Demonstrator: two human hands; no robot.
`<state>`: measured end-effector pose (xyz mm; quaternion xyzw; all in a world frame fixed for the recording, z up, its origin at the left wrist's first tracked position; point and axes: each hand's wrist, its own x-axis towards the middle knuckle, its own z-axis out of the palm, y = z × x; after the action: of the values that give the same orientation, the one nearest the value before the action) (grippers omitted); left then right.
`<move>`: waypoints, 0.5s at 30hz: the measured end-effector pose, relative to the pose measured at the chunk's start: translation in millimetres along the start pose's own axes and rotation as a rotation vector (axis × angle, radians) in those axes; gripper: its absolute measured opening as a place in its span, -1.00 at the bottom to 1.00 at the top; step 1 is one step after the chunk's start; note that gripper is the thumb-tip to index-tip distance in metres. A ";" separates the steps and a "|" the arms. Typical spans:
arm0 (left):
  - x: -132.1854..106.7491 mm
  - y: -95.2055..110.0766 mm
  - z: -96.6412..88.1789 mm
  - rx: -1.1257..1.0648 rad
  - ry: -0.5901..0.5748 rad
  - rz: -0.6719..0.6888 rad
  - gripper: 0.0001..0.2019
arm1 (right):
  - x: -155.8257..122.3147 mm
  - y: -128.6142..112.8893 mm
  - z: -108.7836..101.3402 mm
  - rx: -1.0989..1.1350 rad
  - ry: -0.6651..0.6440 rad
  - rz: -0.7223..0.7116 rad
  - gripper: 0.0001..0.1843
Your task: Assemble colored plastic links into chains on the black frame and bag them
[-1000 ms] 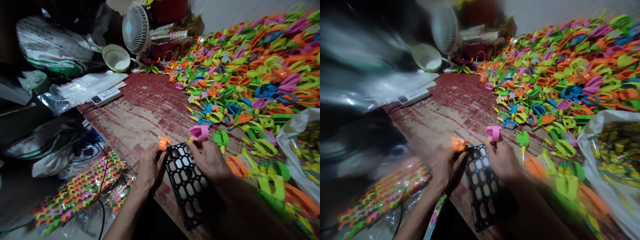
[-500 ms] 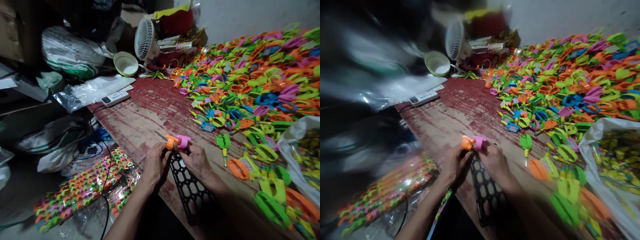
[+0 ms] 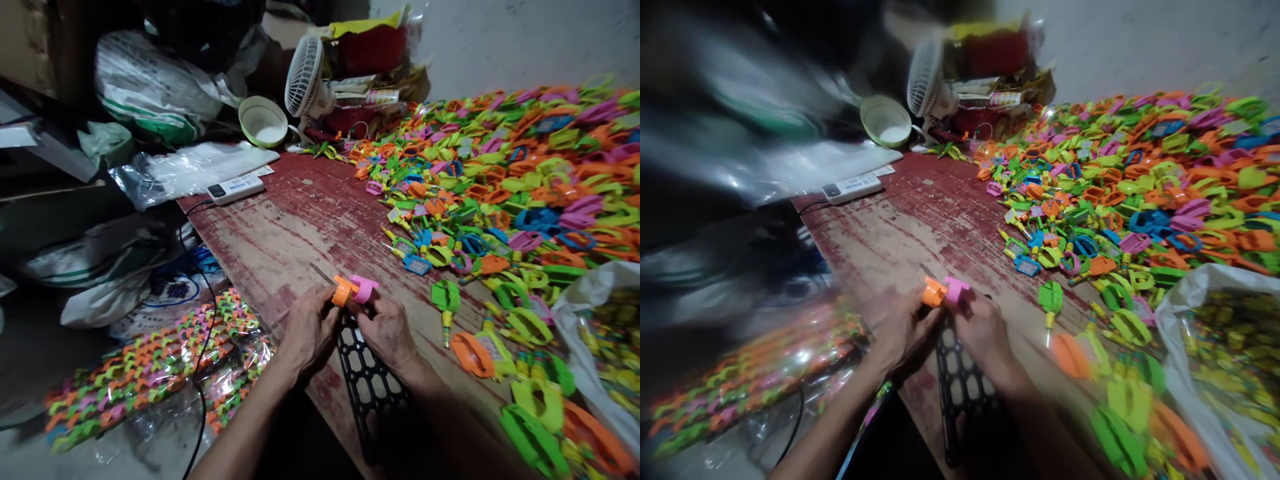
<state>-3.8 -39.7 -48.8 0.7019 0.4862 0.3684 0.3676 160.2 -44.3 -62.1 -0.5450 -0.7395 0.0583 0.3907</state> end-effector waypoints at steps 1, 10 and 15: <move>0.5 0.6 0.1 0.001 0.003 0.001 -0.78 | -0.6 -0.2 0.1 0.007 -0.007 0.010 -0.72; 7.4 -8.0 10.5 -0.053 0.039 -0.045 -0.83 | 2.7 -4.5 8.4 0.044 -0.001 0.086 -0.78; 4.7 -8.3 12.6 -0.129 0.020 -0.143 -0.72 | 0.7 -5.4 -25.7 0.112 -0.161 0.119 -0.70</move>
<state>5.1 -35.1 -61.1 0.6367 0.5139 0.3788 0.4325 172.5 -54.6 -41.3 -0.5589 -0.7305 0.1662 0.3555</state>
